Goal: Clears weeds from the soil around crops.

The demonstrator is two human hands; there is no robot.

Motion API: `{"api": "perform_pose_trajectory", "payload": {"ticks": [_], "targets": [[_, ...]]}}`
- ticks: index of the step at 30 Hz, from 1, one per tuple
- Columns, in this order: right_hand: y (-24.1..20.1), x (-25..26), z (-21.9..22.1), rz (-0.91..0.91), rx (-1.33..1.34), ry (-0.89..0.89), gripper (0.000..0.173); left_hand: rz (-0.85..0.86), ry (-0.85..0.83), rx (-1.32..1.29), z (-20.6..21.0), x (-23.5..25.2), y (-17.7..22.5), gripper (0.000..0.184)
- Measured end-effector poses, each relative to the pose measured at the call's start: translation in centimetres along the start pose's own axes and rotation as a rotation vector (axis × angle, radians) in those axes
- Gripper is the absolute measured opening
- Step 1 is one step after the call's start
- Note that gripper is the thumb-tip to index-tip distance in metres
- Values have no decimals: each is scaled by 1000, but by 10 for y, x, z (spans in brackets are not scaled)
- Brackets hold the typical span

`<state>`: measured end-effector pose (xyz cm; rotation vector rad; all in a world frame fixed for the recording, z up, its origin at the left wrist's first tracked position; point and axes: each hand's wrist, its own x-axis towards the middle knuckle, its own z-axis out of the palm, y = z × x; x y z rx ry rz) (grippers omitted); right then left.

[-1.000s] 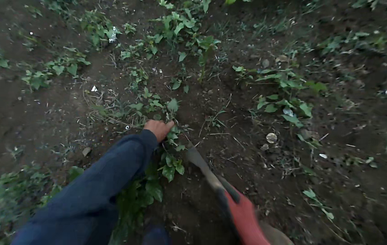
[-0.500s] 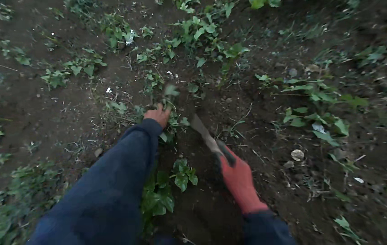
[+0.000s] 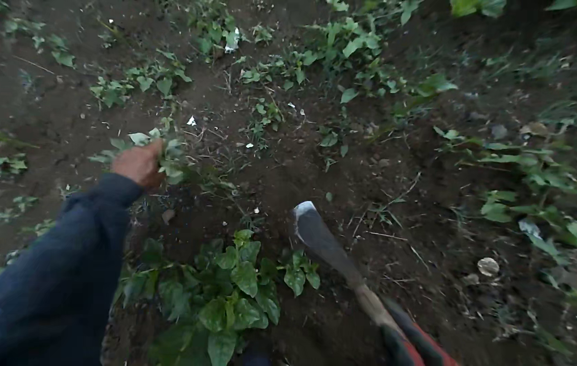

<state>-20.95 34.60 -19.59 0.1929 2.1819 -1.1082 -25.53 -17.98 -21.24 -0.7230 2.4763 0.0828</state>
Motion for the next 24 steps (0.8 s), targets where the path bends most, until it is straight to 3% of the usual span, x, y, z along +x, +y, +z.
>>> {"api": "perform_pose_trajectory", "payload": {"ticks": [2, 5, 7, 9, 12, 16, 19, 21, 24], "targets": [[-12, 48, 32, 85, 82, 20, 44, 41, 19, -51, 0, -15, 2, 73], [-50, 122, 91, -74, -78, 71, 43, 273, -26, -51, 33, -19, 80, 78], [-55, 107, 80, -161, -194, 74, 43, 327, -88, 5, 75, -5, 118, 83], [-45, 61, 40, -135, -208, 38, 42, 278, -85, -8, 96, 13, 125, 79], [-26, 31, 34, 38, -79, -108, 45, 154, -87, -133, 100, 25, 112, 67], [-56, 99, 121, -27, -98, -90, 42, 100, -132, -415, 81, 41, 94, 51], [-50, 72, 95, -124, -160, -54, 42, 11, -20, -669, 57, 27, 45, 40], [-47, 56, 73, -64, -63, -75, 42, -50, 96, -752, 44, 14, 7, 39], [-83, 102, 124, -44, -88, -175, 42, -121, 182, -778, 36, -6, -3, 43]]}}
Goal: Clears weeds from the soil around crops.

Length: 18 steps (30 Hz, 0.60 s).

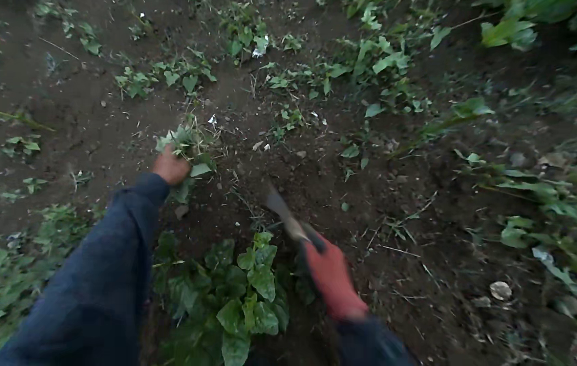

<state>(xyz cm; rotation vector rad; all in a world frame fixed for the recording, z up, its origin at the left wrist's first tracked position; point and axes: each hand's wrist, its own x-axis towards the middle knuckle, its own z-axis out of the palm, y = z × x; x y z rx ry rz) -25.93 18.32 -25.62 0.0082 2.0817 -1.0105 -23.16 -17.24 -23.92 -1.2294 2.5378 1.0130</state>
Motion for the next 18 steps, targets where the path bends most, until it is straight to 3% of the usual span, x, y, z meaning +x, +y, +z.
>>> {"api": "perform_pose_trajectory", "payload": {"ticks": [3, 6, 8, 10, 12, 15, 18], "targets": [[-54, 38, 30, -131, -320, -70, 45, 2, 85, -49, 18, 10, 10, 48], [-22, -29, -13, -296, -359, 128, 38, 15, 90, -55, 7, 13, 13, 49], [6, -90, -63, -142, -167, 138, 36, 52, 104, -72, -7, 5, 4, 42], [27, -110, -90, 89, -46, 17, 42, 91, 87, -67, -13, -9, -6, 38], [40, -80, -54, 76, -93, -29, 41, 118, 53, -71, -1, -20, -13, 41], [23, -28, 13, -95, -168, 10, 40, 173, -69, -59, 42, -19, -1, 45], [18, -62, -10, -65, -79, 99, 41, 173, -286, 107, 71, -20, -9, 56]]}}
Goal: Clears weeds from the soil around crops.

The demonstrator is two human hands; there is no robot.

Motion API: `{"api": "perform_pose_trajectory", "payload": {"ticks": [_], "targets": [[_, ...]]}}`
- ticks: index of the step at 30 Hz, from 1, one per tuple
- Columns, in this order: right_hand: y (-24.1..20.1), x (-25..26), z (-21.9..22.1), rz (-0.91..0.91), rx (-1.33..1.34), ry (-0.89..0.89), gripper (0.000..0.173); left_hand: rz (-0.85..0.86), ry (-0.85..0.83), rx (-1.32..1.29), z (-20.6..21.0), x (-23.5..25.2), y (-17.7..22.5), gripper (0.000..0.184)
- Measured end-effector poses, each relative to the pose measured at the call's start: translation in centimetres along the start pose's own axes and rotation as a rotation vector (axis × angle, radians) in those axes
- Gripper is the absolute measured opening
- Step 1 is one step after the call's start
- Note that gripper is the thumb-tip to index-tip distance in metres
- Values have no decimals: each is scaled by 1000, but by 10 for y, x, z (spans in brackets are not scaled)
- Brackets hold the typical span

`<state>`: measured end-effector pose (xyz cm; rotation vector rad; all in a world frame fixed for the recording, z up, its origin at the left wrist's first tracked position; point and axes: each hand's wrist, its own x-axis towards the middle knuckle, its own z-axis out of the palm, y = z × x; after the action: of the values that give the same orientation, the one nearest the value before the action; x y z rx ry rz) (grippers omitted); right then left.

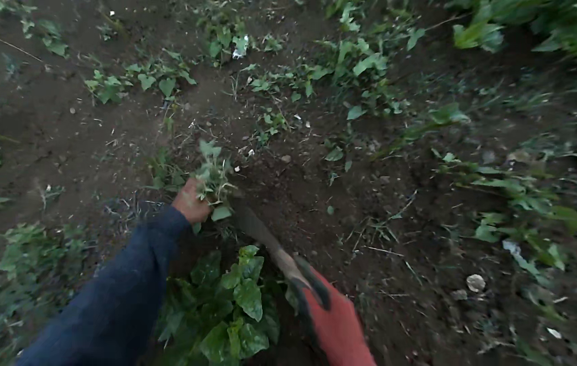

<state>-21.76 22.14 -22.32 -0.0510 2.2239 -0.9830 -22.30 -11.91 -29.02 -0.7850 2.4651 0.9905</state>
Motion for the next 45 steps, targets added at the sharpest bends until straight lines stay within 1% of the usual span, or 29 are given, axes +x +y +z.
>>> {"api": "perform_pose_trajectory", "payload": {"ticks": [2, 4, 6, 7, 8, 9, 11, 12, 13, 15, 17, 18, 19, 21, 23, 24, 27, 28, 29, 31, 33, 34, 35, 38, 39, 40, 41, 43, 45], "targets": [[7, -11, -30, 147, 155, 47, 43, 24, -143, 168, 22, 2, -2, 68], [6, 32, -23, 220, 239, 76, 44, 89, -210, 287, 47, 4, 13, 76], [-14, 97, 7, 185, 253, 64, 43, 153, -242, 316, 62, 11, 38, 77], [-24, 115, 16, 143, 238, 52, 43, 159, -254, 345, 62, 17, 48, 75], [-29, 116, 16, 118, 203, 51, 44, 139, -259, 350, 59, 20, 52, 71], [-28, 102, 9, 108, 170, 60, 44, 130, -219, 326, 52, 19, 53, 66], [-13, 60, -9, 104, 201, 129, 43, 211, -36, 259, 36, 19, 56, 56], [-7, 49, -14, 121, 243, 171, 43, 280, 45, 247, 31, 25, 63, 53], [-7, 53, -13, 149, 275, 208, 43, 320, 75, 267, 30, 37, 73, 54], [-31, 101, 7, 196, 316, 252, 43, 265, 24, 429, 28, 76, 99, 65], [-55, 147, 19, 238, 341, 207, 44, 139, -29, 506, 26, 119, 115, 70], [-59, 149, 17, 233, 335, 188, 44, 85, -42, 520, 23, 135, 117, 84], [-54, 135, 8, 211, 317, 189, 45, 59, -45, 529, 22, 143, 118, 89], [-33, 83, -13, 180, 300, 234, 45, 50, -20, 512, 26, 143, 112, 80], [-23, 65, -22, 207, 253, 256, 44, 52, 52, 458, 32, 143, 104, 72], [-29, 79, -17, 221, 236, 255, 43, 41, 54, 463, 34, 143, 103, 72], [-67, 165, 11, 190, 234, 195, 45, 61, 22, 469, 30, 141, 99, 72], [-73, 173, 12, 171, 195, 173, 46, 72, 17, 447, 26, 140, 94, 71], [-69, 161, 7, 148, 143, 163, 46, 83, 11, 399, 25, 135, 85, 69], [-44, 102, -13, 84, 102, 195, 46, 66, 12, 212, 21, 124, 70, 62], [-20, 49, -30, 105, 267, 255, 45, 17, 25, 30, 23, 115, 61, 58], [-18, 45, -35, 141, 352, 272, 45, -12, 28, -22, 28, 110, 57, 61], [-23, 59, -35, 169, 371, 284, 44, -29, 30, -50, 34, 104, 54, 63], [-73, 160, -23, 180, 229, 225, 42, -47, 39, -78, 45, 97, 54, 65], [-81, 178, -18, 166, 191, 203, 42, -57, 49, -89, 47, 94, 51, 65], [-79, 177, -17, 154, 166, 177, 44, -78, 59, -105, 48, 88, 44, 66], [-66, 159, -18, 130, 166, 169, 44, -104, 76, -129, 48, 80, 37, 68], [-26, 81, -32, 94, 220, 196, 44, -147, 142, -175, 46, 67, 26, 68], [7, -10, -51, 189, 324, 245, 44, -157, 179, -163, 46, 55, 22, 67]]}}
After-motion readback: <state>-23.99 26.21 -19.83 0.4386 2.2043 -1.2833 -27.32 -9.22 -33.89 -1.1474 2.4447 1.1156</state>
